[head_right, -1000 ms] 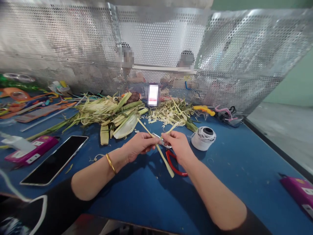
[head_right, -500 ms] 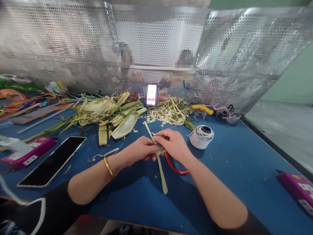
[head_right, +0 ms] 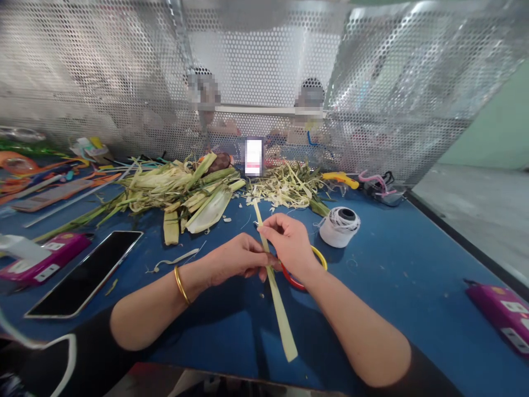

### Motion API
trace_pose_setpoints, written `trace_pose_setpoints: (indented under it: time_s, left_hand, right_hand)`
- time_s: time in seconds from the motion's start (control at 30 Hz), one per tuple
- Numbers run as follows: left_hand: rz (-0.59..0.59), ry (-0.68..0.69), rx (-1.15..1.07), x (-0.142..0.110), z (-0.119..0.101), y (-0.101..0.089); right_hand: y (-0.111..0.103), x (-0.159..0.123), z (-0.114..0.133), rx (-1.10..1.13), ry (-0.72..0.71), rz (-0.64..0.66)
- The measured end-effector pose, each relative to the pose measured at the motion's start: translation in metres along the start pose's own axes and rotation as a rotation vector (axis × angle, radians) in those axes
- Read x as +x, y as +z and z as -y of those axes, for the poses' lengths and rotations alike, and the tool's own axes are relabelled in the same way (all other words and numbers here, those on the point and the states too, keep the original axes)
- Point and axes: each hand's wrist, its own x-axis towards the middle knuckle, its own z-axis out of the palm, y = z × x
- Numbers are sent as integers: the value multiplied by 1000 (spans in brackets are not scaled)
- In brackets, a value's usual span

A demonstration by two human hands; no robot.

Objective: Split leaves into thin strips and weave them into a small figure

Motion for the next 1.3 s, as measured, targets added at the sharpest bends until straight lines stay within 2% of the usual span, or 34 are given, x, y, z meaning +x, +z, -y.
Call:
trace_pose_setpoints:
  time_s: [0.07,0.13,0.2,0.3,0.37,0.47,0.57,0.63,0.73,0.83,0.9,0.97,1.1,1.17,1.3]
  left_hand:
    - [14,5,-2,0,0,1]
    - [-20,-11,-5,1,1,1]
    - [-85,-38,-21,3,2,-1]
    - [-201,-53,-52,5,2,-7]
    - [-266,-57,-57,6,0,-12]
    - [-278,-58,-46,6,-2,-16]
    - [-255,-38,-38,7,-1,-15]
    - [-281,-20,-61,9,2,-14]
    - [-340,1,-170,11,5,-15]
    - [-355,22,-332,11,5,-19]
    - [-346,39,-424,11,4,-20]
    - [-341,81,-484,12,4,-20]
    - [-386,170,-532,14,5,-16]
    - [-403,180,-528,15,7,-14]
    - [-429,191,-533,17,10,-13]
  right_hand:
    - [1,0,1,-49,-40,-2]
    - [-4,3,0,-113,-78,32]
    - [-14,9,0,-175,-97,131]
    - [-35,18,1,-251,-90,363]
    - [-47,21,2,-318,-79,473]
    - [-53,23,3,-409,-75,518]
    - [-50,23,-1,-477,-113,444]
    - [-47,23,-5,-535,-174,376]
    - [-45,21,-4,-667,-422,187]
    - [-43,14,5,-782,-697,-97]
    - [-38,5,10,-778,-770,-220]
    - [-28,-3,10,-735,-736,-187]
    - [-1,-11,-2,-598,-291,77]
    - [10,-11,-8,-491,-132,145]
    - [14,-11,-11,-325,-59,160]
